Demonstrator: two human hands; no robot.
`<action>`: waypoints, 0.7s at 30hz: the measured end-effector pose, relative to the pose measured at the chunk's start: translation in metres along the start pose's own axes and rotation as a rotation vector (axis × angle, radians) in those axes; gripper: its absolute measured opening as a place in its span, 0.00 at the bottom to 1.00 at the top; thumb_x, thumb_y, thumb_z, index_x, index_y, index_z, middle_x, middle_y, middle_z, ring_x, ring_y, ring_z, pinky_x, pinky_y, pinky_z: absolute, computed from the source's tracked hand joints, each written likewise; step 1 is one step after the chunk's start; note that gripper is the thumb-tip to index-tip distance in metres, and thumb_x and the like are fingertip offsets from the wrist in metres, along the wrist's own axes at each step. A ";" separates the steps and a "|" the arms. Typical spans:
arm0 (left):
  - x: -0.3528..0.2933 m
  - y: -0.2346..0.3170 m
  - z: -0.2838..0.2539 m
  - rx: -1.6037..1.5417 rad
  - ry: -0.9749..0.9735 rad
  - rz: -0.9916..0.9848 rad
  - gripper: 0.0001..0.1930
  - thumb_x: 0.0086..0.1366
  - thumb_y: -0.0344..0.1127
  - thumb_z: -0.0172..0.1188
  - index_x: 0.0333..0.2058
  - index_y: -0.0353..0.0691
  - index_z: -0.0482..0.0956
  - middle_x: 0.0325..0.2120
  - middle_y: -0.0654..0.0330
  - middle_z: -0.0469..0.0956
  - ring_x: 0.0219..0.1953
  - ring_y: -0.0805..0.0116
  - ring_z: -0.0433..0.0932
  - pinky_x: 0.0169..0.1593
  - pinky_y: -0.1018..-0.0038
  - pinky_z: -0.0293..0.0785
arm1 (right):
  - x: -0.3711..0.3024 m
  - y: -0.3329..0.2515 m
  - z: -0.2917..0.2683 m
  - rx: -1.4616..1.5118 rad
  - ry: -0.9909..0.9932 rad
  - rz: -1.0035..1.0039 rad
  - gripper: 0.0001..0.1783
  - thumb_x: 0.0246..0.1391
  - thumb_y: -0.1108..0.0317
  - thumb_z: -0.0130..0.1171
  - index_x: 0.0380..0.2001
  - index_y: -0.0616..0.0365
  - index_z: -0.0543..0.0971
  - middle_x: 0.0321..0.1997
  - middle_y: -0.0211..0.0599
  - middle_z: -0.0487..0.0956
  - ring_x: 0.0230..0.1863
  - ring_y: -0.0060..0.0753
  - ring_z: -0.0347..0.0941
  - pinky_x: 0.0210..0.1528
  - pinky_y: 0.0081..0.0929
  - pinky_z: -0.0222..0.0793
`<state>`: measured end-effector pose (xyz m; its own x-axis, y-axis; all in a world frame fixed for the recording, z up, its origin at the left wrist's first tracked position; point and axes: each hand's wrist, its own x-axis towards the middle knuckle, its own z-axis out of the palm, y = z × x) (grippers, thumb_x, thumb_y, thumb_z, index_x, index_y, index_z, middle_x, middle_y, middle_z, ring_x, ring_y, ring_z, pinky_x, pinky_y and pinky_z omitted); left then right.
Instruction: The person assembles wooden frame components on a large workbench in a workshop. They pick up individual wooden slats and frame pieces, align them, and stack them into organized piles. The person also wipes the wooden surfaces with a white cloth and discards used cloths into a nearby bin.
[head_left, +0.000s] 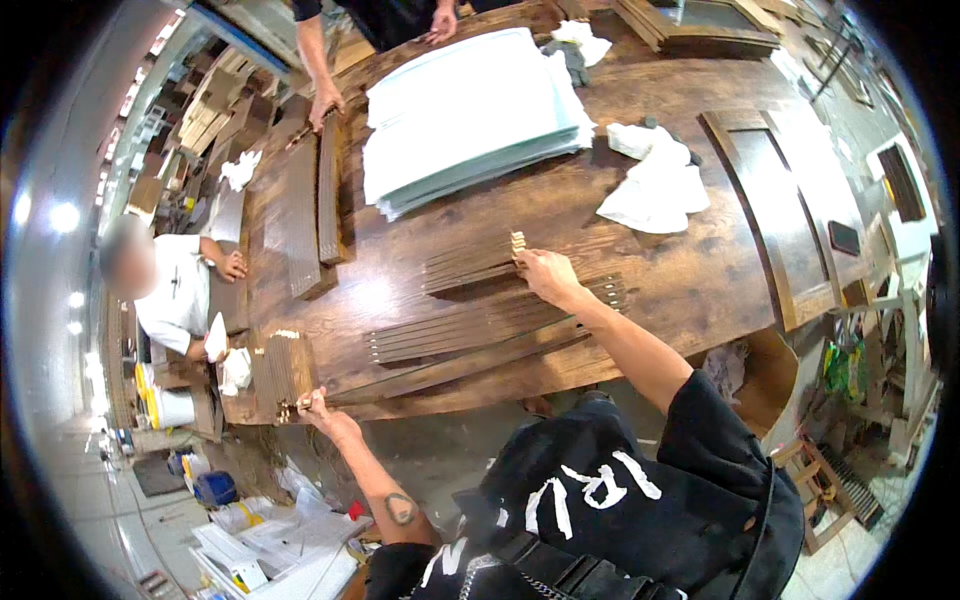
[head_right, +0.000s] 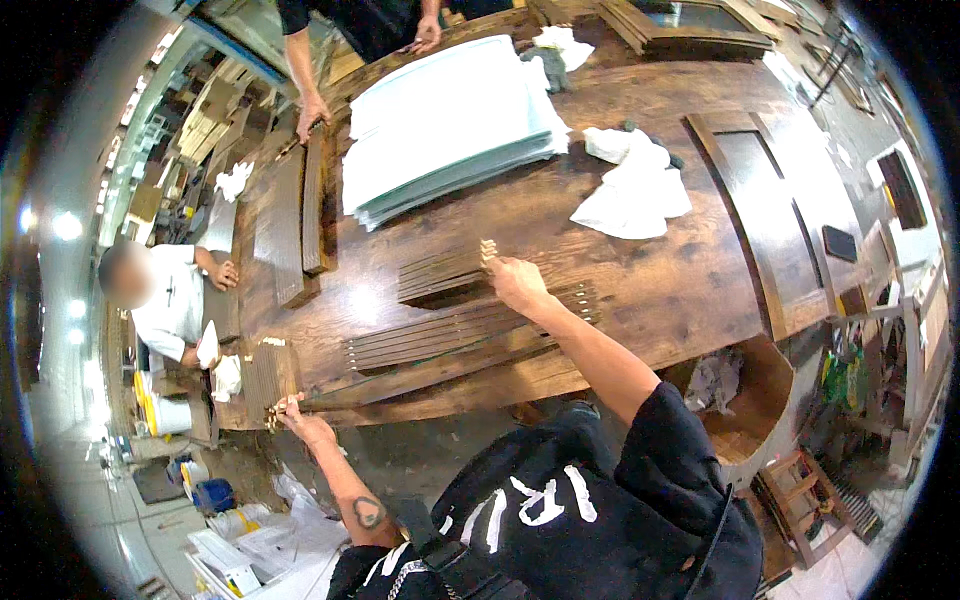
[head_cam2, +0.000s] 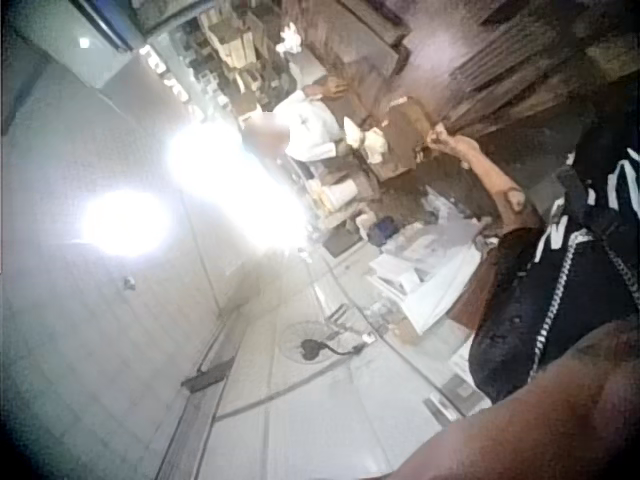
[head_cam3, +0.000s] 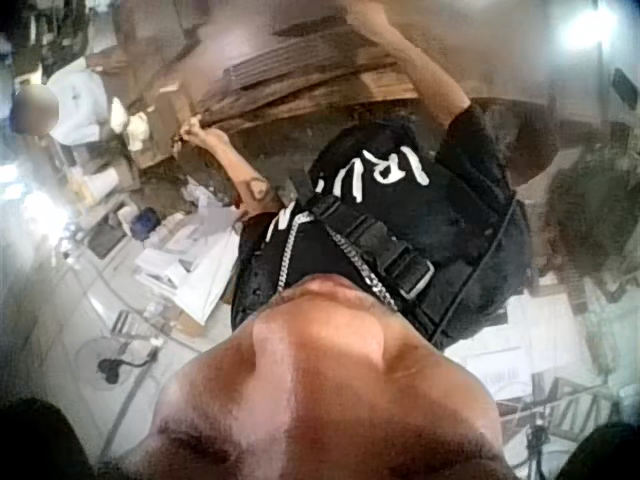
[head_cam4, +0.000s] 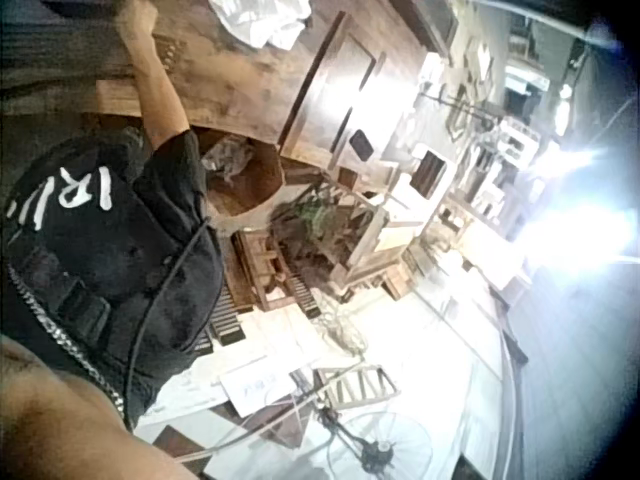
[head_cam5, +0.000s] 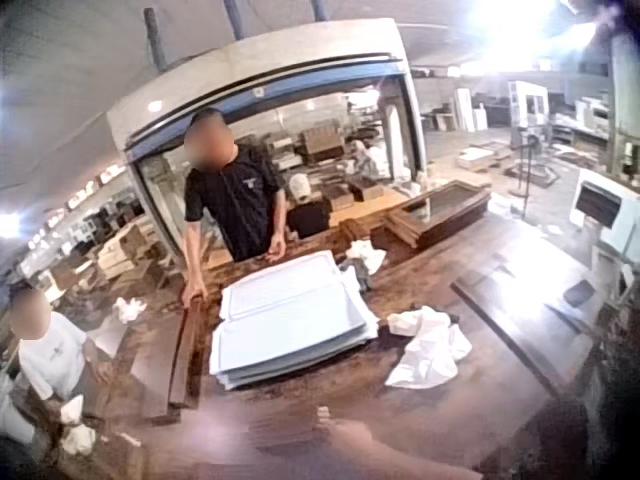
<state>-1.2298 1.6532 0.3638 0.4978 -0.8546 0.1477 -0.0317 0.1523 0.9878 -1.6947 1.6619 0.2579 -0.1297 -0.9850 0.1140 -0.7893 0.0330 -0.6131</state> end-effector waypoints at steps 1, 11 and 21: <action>0.000 0.001 0.003 0.031 -0.003 -0.012 0.19 0.58 0.41 0.62 0.44 0.44 0.64 0.38 0.62 0.67 0.45 0.68 0.68 0.57 0.65 0.60 | -0.002 0.003 -0.001 0.013 0.010 -0.041 0.10 0.51 0.70 0.57 0.38 0.57 0.78 0.37 0.42 0.79 0.41 0.51 0.76 0.41 0.45 0.73; 0.003 0.007 0.044 -0.012 -0.098 -0.045 0.20 0.57 0.38 0.63 0.44 0.45 0.64 0.38 0.64 0.68 0.45 0.69 0.68 0.58 0.63 0.60 | 0.003 0.010 -0.021 -0.039 -0.084 -0.100 0.08 0.52 0.63 0.59 0.30 0.56 0.81 0.38 0.44 0.80 0.40 0.52 0.77 0.41 0.46 0.73; 0.009 -0.003 0.031 0.048 -0.056 -0.104 0.16 0.60 0.41 0.62 0.41 0.46 0.66 0.37 0.63 0.70 0.45 0.70 0.68 0.58 0.63 0.58 | -0.089 -0.007 -0.213 0.124 0.390 -0.100 0.06 0.55 0.71 0.60 0.36 0.58 0.77 0.37 0.40 0.78 0.36 0.44 0.78 0.36 0.35 0.75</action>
<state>-1.2521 1.6294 0.3643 0.4517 -0.8910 0.0454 -0.0245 0.0385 0.9990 -1.8058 1.7858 0.4183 -0.2922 -0.8435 0.4506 -0.7346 -0.1037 -0.6705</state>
